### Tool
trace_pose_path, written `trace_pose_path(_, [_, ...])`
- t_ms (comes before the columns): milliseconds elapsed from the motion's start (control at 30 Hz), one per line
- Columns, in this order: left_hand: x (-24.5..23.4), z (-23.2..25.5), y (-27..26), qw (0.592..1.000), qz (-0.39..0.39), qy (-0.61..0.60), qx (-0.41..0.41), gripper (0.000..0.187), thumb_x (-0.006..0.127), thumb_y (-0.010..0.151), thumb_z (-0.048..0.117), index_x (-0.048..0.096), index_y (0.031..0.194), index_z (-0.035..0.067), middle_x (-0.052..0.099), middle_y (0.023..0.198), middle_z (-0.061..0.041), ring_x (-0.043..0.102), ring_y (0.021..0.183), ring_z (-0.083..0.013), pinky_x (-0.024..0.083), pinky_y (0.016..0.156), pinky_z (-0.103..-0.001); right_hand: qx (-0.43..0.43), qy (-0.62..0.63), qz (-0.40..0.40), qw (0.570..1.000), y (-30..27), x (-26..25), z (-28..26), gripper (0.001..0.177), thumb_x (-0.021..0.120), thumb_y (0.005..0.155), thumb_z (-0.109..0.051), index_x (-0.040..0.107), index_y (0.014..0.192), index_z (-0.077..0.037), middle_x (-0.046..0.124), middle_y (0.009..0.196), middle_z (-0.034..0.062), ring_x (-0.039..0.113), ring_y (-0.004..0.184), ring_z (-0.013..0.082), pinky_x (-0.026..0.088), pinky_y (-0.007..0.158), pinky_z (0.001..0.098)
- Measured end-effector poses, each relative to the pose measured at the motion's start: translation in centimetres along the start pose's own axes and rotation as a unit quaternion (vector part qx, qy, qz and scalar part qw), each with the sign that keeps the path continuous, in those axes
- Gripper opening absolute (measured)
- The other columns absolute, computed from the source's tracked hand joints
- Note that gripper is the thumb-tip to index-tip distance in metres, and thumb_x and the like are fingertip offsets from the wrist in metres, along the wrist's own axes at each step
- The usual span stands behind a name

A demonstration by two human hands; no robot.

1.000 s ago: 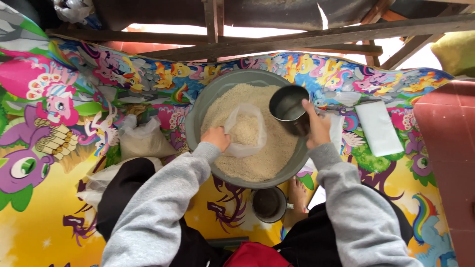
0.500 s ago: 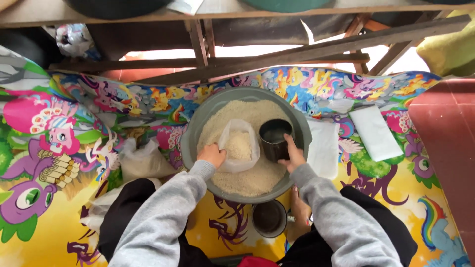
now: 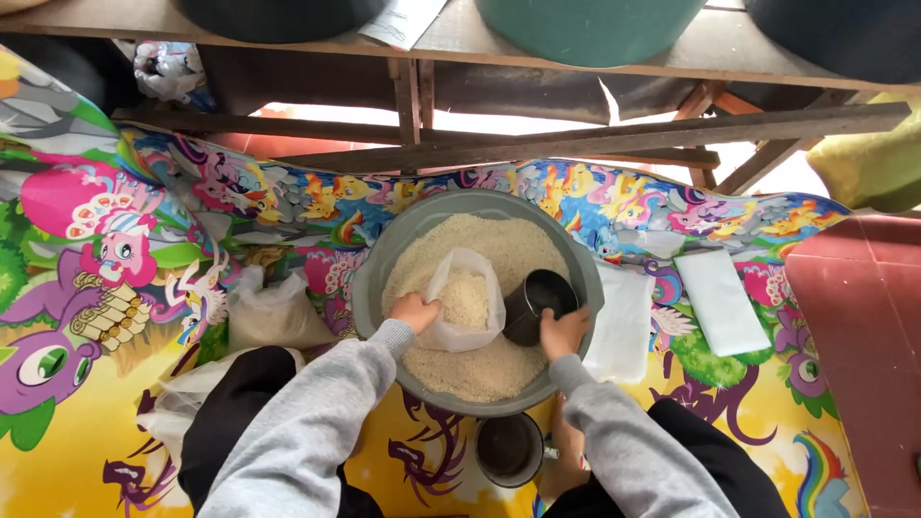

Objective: Measuring and bagging rice from a large basin into plastic bags and smaller containers using cups and mugs.

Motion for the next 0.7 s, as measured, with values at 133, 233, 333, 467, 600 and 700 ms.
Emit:
trace_pose_path(133, [0.7, -0.4, -0.3, 1.000, 0.003, -0.018, -0.022, 0.055, 0.058, 0.082, 0.044, 0.056, 0.115, 0.001, 0.067, 0.109, -0.024, 0.071, 0.090, -0.0290, 0.060, 0.077, -0.038, -0.180, -0.102, 0.067, 0.976, -7.5, -3.5, -11.1, 0.080, 0.068, 0.086, -0.012, 0.026, 0.151, 0.010, 0.026, 0.150, 0.0343, 0.023, 0.147, 0.0493, 0.027, 0.122, 0.0541])
trace_pose_path(233, [1.6, -1.1, 0.9, 0.995, 0.008, -0.082, -0.048, 0.061, 0.064, 0.080, 0.041, 0.044, 0.123, 0.004, 0.061, 0.122, -0.025, 0.069, 0.105, -0.0338, 0.060, 0.084, -0.038, -0.374, -0.132, 0.089, 0.914, -9.9, -2.5, -15.5, 0.057, 0.061, 0.087, -0.005, 0.043, 0.140, 0.005, 0.033, 0.144, 0.0313, 0.031, 0.143, 0.0492, 0.032, 0.119, 0.0537])
trace_pose_path(333, [1.2, 0.1, -1.3, 0.970, 0.014, -0.230, -0.076, 0.068, 0.067, 0.074, 0.019, 0.035, 0.130, -0.001, 0.040, 0.144, -0.034, 0.050, 0.130, -0.0482, 0.058, 0.091, -0.050, -0.355, -0.079, -0.057, 0.930, -7.0, 1.0, -14.6, 0.037, 0.060, 0.089, -0.007, 0.058, 0.122, 0.009, 0.058, 0.111, 0.0285, 0.059, 0.112, 0.0469, 0.050, 0.096, 0.0541])
trace_pose_path(467, [1.0, 0.3, -1.6, 0.959, 0.006, -0.275, -0.065, 0.082, 0.068, 0.069, 0.014, 0.035, 0.142, -0.003, 0.041, 0.146, -0.031, 0.048, 0.131, -0.0470, 0.056, 0.094, -0.051, -0.264, -0.091, -0.144, 0.949, -8.4, 0.5, -16.8, 0.042, 0.053, 0.097, -0.013, 0.055, 0.135, 0.005, 0.055, 0.134, 0.0255, 0.051, 0.134, 0.0415, 0.045, 0.109, 0.0486])
trace_pose_path(600, [1.1, 1.9, -2.7, 0.951, -0.009, -0.306, -0.050, 0.086, 0.067, 0.066, 0.012, 0.040, 0.145, -0.011, 0.043, 0.145, -0.032, 0.049, 0.131, -0.0471, 0.053, 0.096, -0.052, -0.316, -0.127, -0.155, 0.927, -10.3, 1.0, -19.6, 0.042, 0.051, 0.097, -0.006, 0.055, 0.137, 0.006, 0.053, 0.138, 0.0273, 0.049, 0.136, 0.0421, 0.045, 0.111, 0.0492])
trace_pose_path(700, [0.5, 3.1, -4.0, 0.952, -0.024, -0.304, -0.041, 0.081, 0.070, 0.069, 0.019, 0.046, 0.142, -0.010, 0.048, 0.142, -0.033, 0.050, 0.130, -0.0482, 0.052, 0.098, -0.056, -0.277, -0.076, -0.220, 0.932, -9.9, 2.5, -19.1, 0.049, 0.046, 0.099, -0.004, 0.044, 0.145, 0.011, 0.049, 0.142, 0.0350, 0.046, 0.136, 0.0489, 0.043, 0.112, 0.0529])
Point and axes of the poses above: each hand's wrist, its own y-axis towards the middle knuckle, its own x-axis out of the palm, z = x × y, the point moved 9 cm from there along y, towards the middle knuckle
